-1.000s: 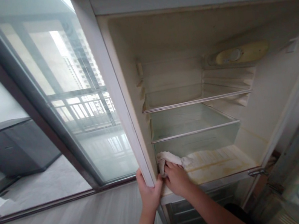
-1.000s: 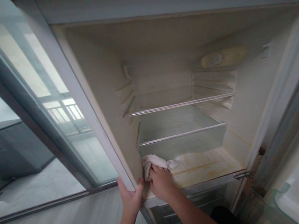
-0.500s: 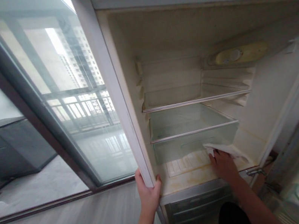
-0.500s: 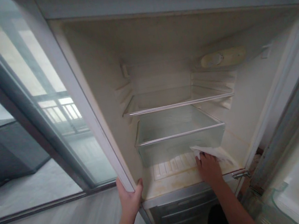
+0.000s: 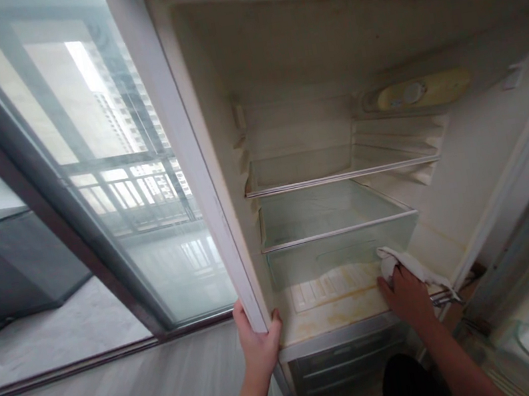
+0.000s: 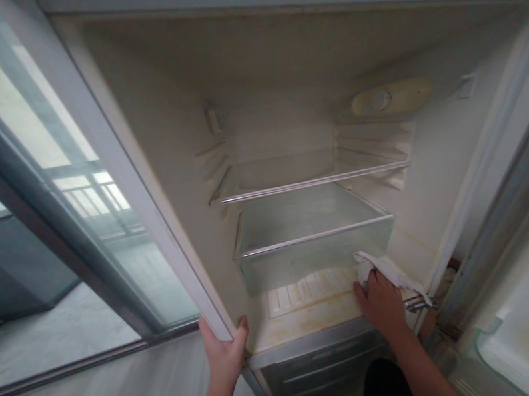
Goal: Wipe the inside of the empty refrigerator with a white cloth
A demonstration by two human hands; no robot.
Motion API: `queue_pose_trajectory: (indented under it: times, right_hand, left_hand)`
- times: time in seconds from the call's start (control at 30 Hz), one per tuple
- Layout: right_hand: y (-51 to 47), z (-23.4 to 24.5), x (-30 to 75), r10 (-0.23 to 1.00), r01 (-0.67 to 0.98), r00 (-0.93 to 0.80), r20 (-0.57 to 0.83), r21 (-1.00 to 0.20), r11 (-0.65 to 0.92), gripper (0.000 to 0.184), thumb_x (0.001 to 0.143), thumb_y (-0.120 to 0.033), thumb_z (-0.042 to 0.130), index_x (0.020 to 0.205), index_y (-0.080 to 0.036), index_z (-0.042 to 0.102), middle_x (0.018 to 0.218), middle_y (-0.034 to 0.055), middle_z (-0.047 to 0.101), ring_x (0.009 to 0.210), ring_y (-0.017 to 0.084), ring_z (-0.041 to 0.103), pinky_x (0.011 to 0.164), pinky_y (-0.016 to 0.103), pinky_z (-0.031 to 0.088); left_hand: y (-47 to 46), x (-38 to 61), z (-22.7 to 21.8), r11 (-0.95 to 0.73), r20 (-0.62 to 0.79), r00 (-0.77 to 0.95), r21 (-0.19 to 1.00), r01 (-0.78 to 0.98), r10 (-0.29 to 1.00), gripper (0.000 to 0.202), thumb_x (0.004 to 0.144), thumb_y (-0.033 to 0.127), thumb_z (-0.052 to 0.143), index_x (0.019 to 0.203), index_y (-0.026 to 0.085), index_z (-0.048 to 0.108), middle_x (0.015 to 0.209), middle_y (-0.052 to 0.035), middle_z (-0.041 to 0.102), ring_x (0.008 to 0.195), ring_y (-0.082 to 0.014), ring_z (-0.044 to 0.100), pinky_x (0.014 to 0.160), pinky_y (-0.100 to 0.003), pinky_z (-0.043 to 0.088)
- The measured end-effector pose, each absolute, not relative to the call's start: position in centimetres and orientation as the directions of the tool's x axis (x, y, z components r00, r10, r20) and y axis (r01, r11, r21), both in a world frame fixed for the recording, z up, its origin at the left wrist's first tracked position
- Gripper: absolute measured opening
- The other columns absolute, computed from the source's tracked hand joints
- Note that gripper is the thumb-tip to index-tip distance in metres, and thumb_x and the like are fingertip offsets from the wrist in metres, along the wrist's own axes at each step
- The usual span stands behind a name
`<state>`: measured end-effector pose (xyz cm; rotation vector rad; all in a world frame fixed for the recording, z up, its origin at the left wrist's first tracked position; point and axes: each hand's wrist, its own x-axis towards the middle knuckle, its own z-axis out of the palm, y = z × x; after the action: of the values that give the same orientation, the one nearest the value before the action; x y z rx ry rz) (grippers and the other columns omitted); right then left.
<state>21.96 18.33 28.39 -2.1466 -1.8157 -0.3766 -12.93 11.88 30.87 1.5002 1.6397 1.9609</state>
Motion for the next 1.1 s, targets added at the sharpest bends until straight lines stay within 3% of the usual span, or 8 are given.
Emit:
queue_pose_trajectory:
  times: [0.83, 1.1]
  right_hand:
    - [18.26, 28.35, 21.97, 0.916, 0.986, 0.167, 0.365, -0.056, -0.157, 0.051, 0.099, -0.049, 0.037, 0.122, -0.007, 0.057, 0.129, 0.0201, 0.056, 0.121, 0.033, 0.053, 0.096, 0.043, 0.044]
    - [18.26, 28.09, 21.98, 0.907, 0.986, 0.162, 0.388, -0.041, -0.159, 0.050, 0.100, -0.047, 0.039, 0.124, -0.007, 0.055, 0.128, 0.0188, 0.057, 0.121, 0.033, 0.053, 0.096, 0.043, 0.043]
  left_hand:
    - [12.21, -13.24, 30.05, -0.397, 0.608, -0.464, 0.785, 0.476, 0.645, 0.061, 0.074, 0.036, 0.073, 0.127, 0.020, 0.047, 0.106, -0.0058, 0.056, 0.099, -0.0247, 0.060, 0.094, -0.040, 0.050]
    - [12.17, -13.15, 30.19, -0.392, 0.599, -0.467, 0.792, 0.469, 0.651, 0.059, 0.075, 0.036, 0.073, 0.126, 0.020, 0.047, 0.104, -0.0051, 0.058, 0.095, -0.0241, 0.061, 0.089, -0.038, 0.051]
